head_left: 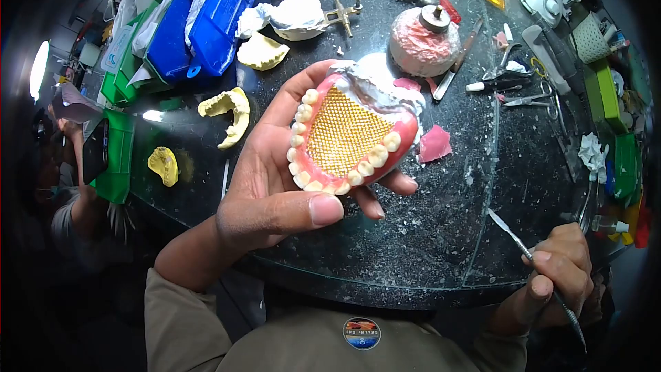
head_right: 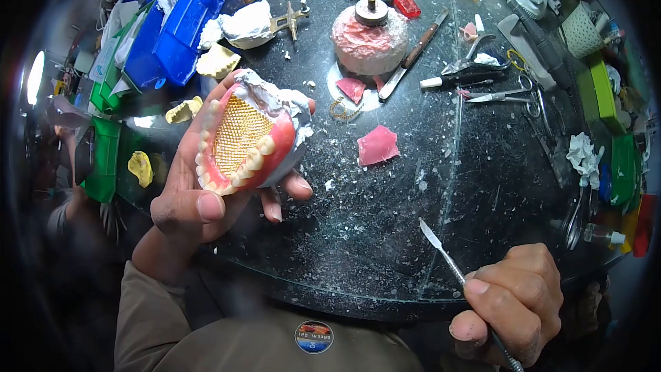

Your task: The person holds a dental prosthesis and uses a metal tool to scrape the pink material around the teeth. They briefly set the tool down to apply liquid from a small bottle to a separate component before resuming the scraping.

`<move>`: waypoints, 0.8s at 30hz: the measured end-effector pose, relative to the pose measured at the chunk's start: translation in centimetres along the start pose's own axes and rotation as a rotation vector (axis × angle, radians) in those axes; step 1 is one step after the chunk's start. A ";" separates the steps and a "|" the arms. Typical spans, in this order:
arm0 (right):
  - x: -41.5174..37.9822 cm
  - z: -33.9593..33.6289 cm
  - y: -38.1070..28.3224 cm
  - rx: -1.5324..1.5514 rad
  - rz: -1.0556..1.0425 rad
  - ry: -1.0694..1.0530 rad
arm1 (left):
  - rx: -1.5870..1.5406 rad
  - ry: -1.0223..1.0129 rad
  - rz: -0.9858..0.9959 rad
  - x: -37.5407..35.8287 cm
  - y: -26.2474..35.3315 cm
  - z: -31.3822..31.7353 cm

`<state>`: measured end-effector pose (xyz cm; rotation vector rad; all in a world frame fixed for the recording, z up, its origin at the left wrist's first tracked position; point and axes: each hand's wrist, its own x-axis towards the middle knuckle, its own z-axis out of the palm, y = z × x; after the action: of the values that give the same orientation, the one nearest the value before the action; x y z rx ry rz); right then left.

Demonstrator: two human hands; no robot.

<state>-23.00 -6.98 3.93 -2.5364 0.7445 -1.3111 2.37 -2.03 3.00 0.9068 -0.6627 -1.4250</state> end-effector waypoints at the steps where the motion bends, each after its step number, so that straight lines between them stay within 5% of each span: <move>1: 0.0 0.0 0.0 0.000 -0.001 0.005 | 0.001 0.000 0.005 0.0 0.0 0.0; 24: -0.1 -0.7 0.3 0.046 0.013 -0.076 | -0.114 -0.068 -0.068 0.0 0.2 -0.4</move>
<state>-23.70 -7.09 4.14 -2.5252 0.7054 -1.2062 2.83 -1.99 2.92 0.8010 -0.6000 -1.5442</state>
